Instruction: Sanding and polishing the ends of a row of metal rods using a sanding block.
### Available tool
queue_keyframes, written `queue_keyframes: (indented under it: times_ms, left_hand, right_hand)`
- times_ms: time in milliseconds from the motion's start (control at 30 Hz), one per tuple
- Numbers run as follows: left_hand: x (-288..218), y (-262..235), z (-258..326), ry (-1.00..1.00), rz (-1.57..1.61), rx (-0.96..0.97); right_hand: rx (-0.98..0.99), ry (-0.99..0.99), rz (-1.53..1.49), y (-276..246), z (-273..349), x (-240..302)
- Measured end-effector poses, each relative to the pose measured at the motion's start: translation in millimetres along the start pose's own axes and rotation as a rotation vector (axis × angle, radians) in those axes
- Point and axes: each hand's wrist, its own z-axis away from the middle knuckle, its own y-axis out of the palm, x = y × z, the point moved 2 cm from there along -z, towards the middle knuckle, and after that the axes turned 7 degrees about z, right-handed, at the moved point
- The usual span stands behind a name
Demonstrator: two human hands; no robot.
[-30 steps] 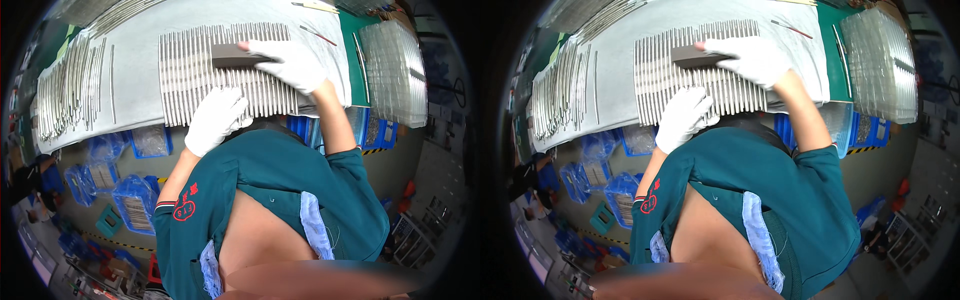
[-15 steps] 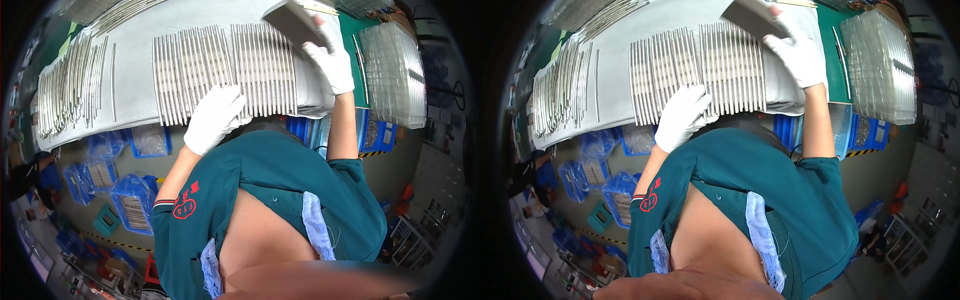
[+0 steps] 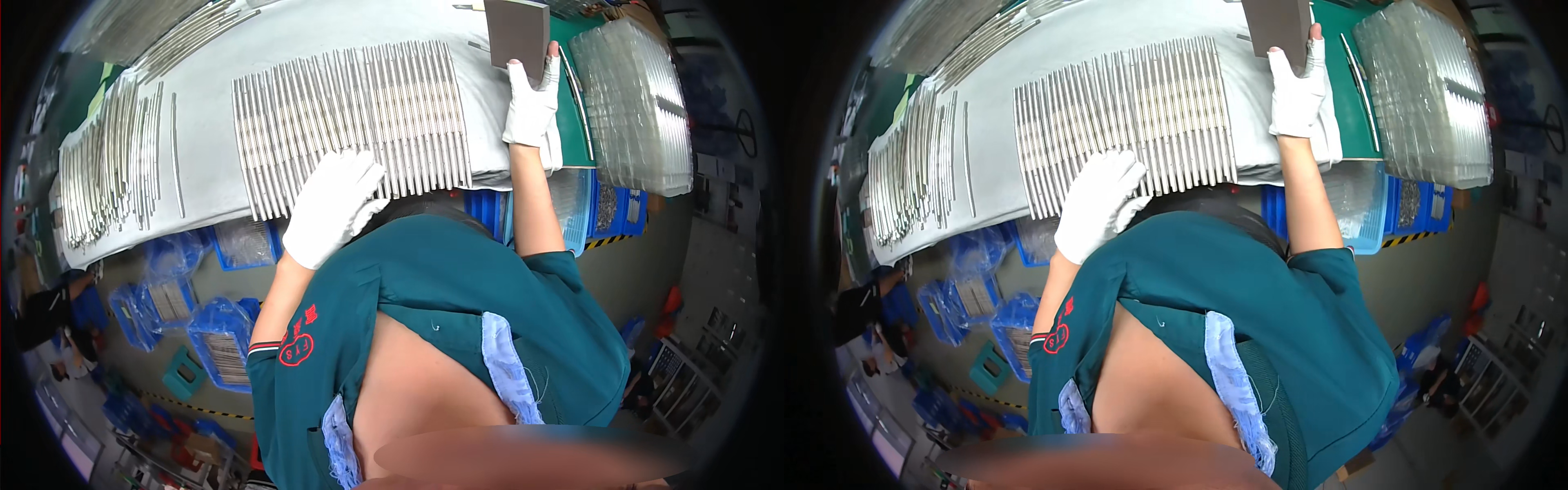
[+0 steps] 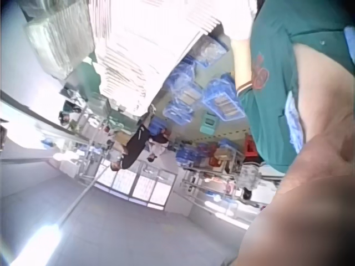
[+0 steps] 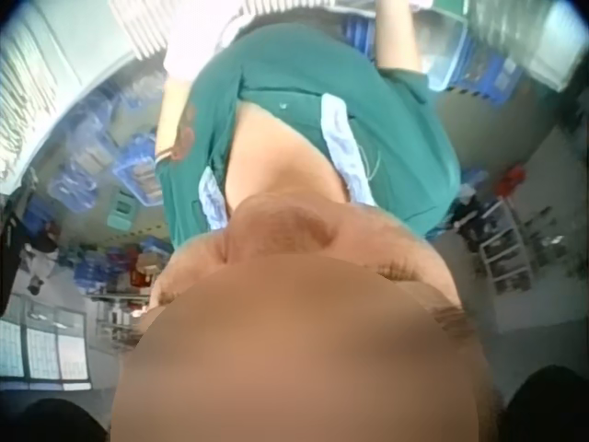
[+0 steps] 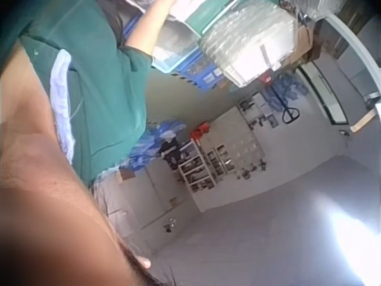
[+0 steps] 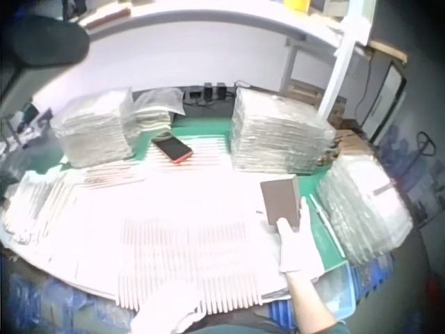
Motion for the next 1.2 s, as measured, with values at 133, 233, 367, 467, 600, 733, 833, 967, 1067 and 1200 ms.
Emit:
queue_keyframes:
  times_ms: [133,233,367,467,600,733,833,967,1067,1200]
  left_hand:
    - [-7,-29,-8,-0.015,-0.057,-0.104]
    - [29,-51,10,-0.117,-0.501,-0.337]
    - [75,-67,22,-0.793,-0.395,-0.284]
    - [73,-61,16,-0.954,-0.302,-0.342]
    - [70,-53,7,-0.91,-0.399,-0.326]
    - [59,-46,-2,-0.919,-0.477,-0.242]
    - [60,-41,-4,-0.878,-0.526,-0.235]
    - [55,-40,-5,-0.821,-0.536,-0.232]
    - [35,-35,-16,-0.334,-0.408,-0.394]
    - [-8,-4,-40,-0.014,-0.025,-0.159]
  right_hand:
    - [-0.011,0.049,-0.077,1,2,6]
    - [-0.013,0.042,-0.058,0,2,6]
    - [-0.031,0.03,-0.071,1,2,3]
    - [-0.044,0.028,-0.089,2,3,5]
    - [-0.046,0.037,-0.13,4,5,10]
    - [-0.028,-0.022,-0.059,4,2,2]
    - [0.006,-0.017,0.043,4,0,-4]
    - [0.04,-0.01,0.026,2,-1,-13]
    - [0.122,-0.02,0.027,5,-1,-9]
    - [0.346,0.327,-0.564,28,-1,12]
